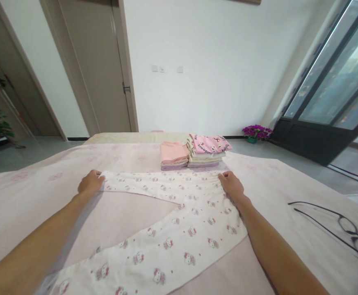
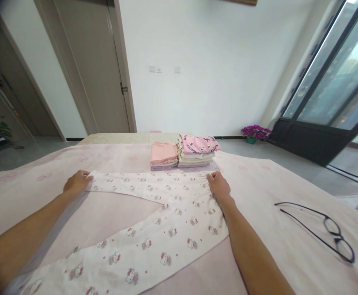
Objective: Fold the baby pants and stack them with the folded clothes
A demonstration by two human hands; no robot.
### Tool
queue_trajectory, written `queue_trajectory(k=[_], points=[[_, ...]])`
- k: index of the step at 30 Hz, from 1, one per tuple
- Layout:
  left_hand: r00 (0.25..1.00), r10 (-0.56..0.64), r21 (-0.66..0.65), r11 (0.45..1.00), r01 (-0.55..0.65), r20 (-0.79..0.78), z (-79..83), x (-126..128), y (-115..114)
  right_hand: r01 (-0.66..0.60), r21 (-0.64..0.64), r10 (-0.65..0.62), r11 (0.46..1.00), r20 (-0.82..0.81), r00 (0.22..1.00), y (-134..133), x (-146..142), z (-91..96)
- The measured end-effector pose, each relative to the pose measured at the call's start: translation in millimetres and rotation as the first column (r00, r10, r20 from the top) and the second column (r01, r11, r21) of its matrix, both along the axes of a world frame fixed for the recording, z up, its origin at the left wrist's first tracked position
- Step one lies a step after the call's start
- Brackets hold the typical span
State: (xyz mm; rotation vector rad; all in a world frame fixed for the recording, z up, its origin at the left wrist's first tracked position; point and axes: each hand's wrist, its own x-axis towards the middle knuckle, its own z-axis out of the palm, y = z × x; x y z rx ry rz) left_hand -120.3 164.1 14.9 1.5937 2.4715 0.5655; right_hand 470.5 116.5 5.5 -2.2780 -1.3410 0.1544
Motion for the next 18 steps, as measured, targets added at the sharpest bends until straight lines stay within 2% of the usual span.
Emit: queue_trajectory(k=[2, 5, 7, 10, 14, 16, 18], points=[[0.999, -0.015, 0.002, 1.0, 0.016, -0.048, -4.9, 7.1, -5.6, -0.022, -0.029, 0.022, 0.999, -0.003, 1.0, -1.3, -0.4, 1.0], [0.972, -0.072, 0.036, 0.996, 0.082, -0.222, -5.7, 18.1, -18.1, -0.092, -0.085, 0.091, 0.992, -0.016, 0.996, -3.2, 0.8, 5.6], [0.945, -0.141, 0.04, 0.986, 0.159, -0.294, -2.8, 26.3, -29.1, -0.122, -0.126, 0.121, 0.985, -0.009, 0.993, -5.8, 1.8, 9.6], [0.9, -0.316, 0.024, 0.941, 0.338, -0.3, 2.1, 41.0, -54.3, -0.118, -0.136, 0.126, 0.984, 0.053, 0.991, -15.1, 3.1, 14.1], [0.796, -0.57, 0.03, 0.809, 0.587, -0.203, 5.9, 63.1, -112.4, -0.119, -0.131, 0.132, 0.984, 0.1, 0.986, -37.6, 5.5, 14.4], [0.763, -0.635, 0.037, 0.765, 0.643, -0.119, 6.5, 72.0, -148.2, -0.106, -0.145, 0.12, 0.984, 0.096, 0.988, -50.0, 6.3, 12.0], [0.747, -0.662, 0.038, 0.746, 0.665, -0.062, 5.9, 77.3, -182.1, -0.12, -0.133, 0.133, 0.984, 0.092, 0.987, -60.8, 6.0, 8.3]])
